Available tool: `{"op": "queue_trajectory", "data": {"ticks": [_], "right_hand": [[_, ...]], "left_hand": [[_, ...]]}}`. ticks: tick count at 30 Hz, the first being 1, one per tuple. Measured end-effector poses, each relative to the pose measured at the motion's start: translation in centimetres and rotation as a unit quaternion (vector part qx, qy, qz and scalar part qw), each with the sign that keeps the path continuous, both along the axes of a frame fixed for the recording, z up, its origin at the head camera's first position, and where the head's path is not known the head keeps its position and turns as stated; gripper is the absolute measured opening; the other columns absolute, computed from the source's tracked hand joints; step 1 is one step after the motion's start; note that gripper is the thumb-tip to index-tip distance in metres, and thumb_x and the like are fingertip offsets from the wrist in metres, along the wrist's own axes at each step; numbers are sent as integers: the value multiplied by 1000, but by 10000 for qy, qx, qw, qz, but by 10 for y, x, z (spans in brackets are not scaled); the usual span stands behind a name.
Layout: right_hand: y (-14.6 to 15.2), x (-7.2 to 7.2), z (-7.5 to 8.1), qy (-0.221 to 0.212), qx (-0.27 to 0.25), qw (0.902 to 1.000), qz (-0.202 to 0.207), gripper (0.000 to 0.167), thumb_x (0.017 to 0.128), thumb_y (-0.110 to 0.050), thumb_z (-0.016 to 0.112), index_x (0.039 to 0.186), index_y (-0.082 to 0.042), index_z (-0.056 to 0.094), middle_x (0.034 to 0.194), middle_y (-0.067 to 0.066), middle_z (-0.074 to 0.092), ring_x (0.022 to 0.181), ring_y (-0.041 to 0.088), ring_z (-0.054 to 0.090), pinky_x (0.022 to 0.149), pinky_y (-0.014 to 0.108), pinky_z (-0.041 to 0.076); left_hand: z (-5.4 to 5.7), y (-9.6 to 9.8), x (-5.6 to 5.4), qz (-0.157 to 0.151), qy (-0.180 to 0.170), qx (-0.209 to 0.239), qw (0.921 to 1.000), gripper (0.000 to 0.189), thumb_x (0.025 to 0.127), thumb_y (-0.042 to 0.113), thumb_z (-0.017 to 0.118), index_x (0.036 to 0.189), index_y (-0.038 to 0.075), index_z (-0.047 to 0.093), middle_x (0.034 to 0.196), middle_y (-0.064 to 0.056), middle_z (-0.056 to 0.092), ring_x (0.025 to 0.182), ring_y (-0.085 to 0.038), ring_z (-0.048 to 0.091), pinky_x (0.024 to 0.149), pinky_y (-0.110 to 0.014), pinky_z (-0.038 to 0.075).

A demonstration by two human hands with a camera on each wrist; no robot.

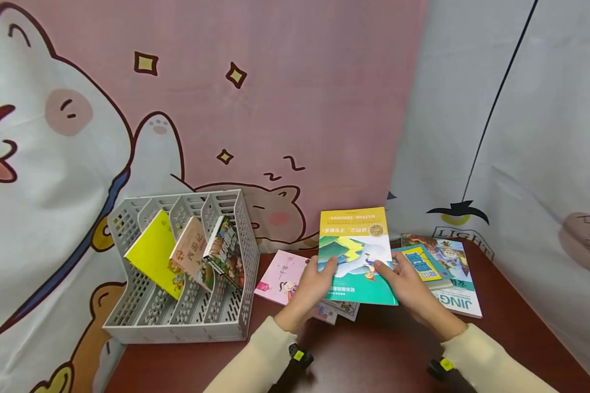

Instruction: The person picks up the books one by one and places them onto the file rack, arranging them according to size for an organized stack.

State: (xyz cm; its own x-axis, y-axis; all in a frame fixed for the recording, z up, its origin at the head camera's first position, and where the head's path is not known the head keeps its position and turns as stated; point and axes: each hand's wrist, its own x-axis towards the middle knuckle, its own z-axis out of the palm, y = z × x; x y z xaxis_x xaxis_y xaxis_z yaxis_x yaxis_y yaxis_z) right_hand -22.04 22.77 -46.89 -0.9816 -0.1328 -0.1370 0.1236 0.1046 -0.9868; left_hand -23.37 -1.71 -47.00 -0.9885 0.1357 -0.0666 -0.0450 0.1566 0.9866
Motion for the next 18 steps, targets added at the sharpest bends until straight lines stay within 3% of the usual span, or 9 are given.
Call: {"op": "queue_trajectory", "data": {"ticks": [5, 11, 18], "right_hand": [[-24, -4, -4, -171, -252, 9988, 382, 68, 117, -43, 56, 164, -4, 24, 116, 9, 81, 93, 15, 83, 80, 31, 68], [-35, -9, -8, -475, -200, 9957, 765, 68, 117, -41, 57, 167, -5, 29, 130, 12, 81, 102, 19, 84, 85, 35, 69], [-31, -21, -8, -555, -223, 9939, 922, 69, 115, -44, 60, 164, -3, 33, 121, 10, 82, 93, 19, 84, 81, 34, 69]], "left_hand": [[-8, -26, 2, 175, 33, 169, 9997, 51, 114, 44, 60, 146, 4, 54, 108, -13, 72, 84, -13, 73, 74, -26, 60], [-21, -46, 3, 207, -38, 241, 9995, 55, 114, 43, 61, 150, 2, 51, 109, -14, 73, 83, -13, 76, 74, -27, 64], [-25, -65, 0, -48, -73, 356, 9993, 59, 114, 41, 62, 155, 2, 47, 112, -14, 74, 83, -12, 77, 75, -28, 66]]}}
